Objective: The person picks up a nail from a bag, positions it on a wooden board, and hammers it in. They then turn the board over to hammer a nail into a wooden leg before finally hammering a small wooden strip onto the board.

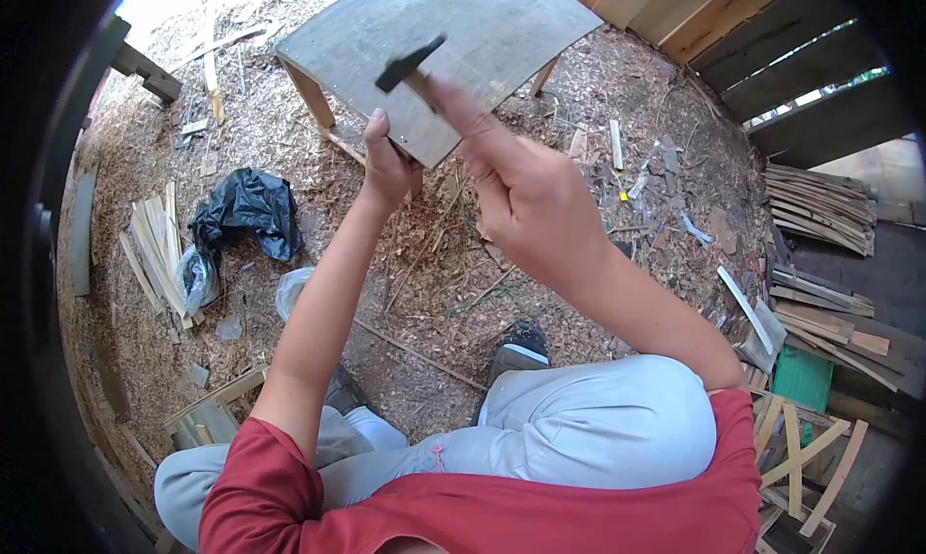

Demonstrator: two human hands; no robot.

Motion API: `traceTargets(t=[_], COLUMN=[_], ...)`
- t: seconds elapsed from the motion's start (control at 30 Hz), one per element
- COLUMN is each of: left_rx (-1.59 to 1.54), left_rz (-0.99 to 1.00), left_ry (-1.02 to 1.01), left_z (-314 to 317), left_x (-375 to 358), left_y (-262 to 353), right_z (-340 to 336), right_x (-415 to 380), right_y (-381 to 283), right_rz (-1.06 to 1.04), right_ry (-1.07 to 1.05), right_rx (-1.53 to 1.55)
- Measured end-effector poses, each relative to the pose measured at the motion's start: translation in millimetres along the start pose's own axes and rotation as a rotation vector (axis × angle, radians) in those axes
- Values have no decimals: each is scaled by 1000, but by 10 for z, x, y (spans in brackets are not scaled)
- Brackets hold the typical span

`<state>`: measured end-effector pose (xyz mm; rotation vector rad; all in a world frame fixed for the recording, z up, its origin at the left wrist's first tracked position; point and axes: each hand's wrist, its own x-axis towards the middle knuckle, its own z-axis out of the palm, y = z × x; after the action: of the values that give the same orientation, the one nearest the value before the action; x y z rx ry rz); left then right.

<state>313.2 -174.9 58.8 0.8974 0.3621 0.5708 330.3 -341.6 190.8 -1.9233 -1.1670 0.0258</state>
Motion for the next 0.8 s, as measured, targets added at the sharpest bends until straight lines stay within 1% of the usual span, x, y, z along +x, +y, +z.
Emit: traceTargets(t=[0.03, 0.07, 0.1, 0.13, 0.17, 0.2, 0.27, 0.3, 0.33, 0.37, 0.4, 0.43, 0.47, 0.5, 0.53, 0.57, 0.6, 0.67, 0.7, 0.73, 0.8], left_rx=[16, 16, 103, 191, 191, 192, 178, 170, 173, 206, 239, 114, 116, 199, 277, 272, 272, 366, 391, 392, 370], left_rz=[17, 20, -41, -104, -55, -51, -44, -42, -41, -22, 0, 46, 52, 223, 390, 340, 333, 459, 390, 393, 194], left_ry=[-37, -41, -216, -391, -386, -382, -356, -348, -355, -291, -224, -165, -172, 1, 175, 96, 91, 157, 150, 145, 141], left_z=[-11, -160, -423, -528, -556, -561, -560, -529, -494, -466, -426, -366, -292, -203, -140, -144, -100, 12, 4, -16, -62], left_x=[-6, 48, 143, 176, 198, 209, 226, 210, 177, 120, 53, -43, -107, -167, -221, -257, -236, -165, -185, -167, -124], left_y=[18, -3, -81, -83, -156, -160, -178, -167, -146, -114, -67, -50, -42, -27, -7, 22, -7, -52, 11, 71, 171], right_z=[-42, -44, -32, -11, 9, 36, 71, 59, 30, -6, -39, -65, -84, -79, -56, -53, -78, -141, -161, -197, -278], right_x=[2, -9, -23, -46, -51, -59, -107, -121, -108, -87, -79, -98, -106, -134, -196, -255, -282, -287, -299, -300, -310], right_y=[-77, -80, -62, -38, -10, 17, 45, 38, 30, 14, -17, -59, -76, -28, 63, 131, 171, 262, 304, 316, 328], right_rz=[67, 64, 105, 149, 190, 185, 135, 140, 167, 191, 184, 277, 367, 366, 393, 422, 429, 399, 393, 391, 438], right_ry=[-37, -32, -143, -253, -365, -367, -126, -122, -224, -323, -313, -308, -304, -296, -182, -68, -64, 32, 54, 60, 80], right_rx=[-80, -82, -140, -197, -254, -253, -117, -116, -182, -249, -252, -181, -108, -109, -26, 55, 54, 108, 166, 166, 164])
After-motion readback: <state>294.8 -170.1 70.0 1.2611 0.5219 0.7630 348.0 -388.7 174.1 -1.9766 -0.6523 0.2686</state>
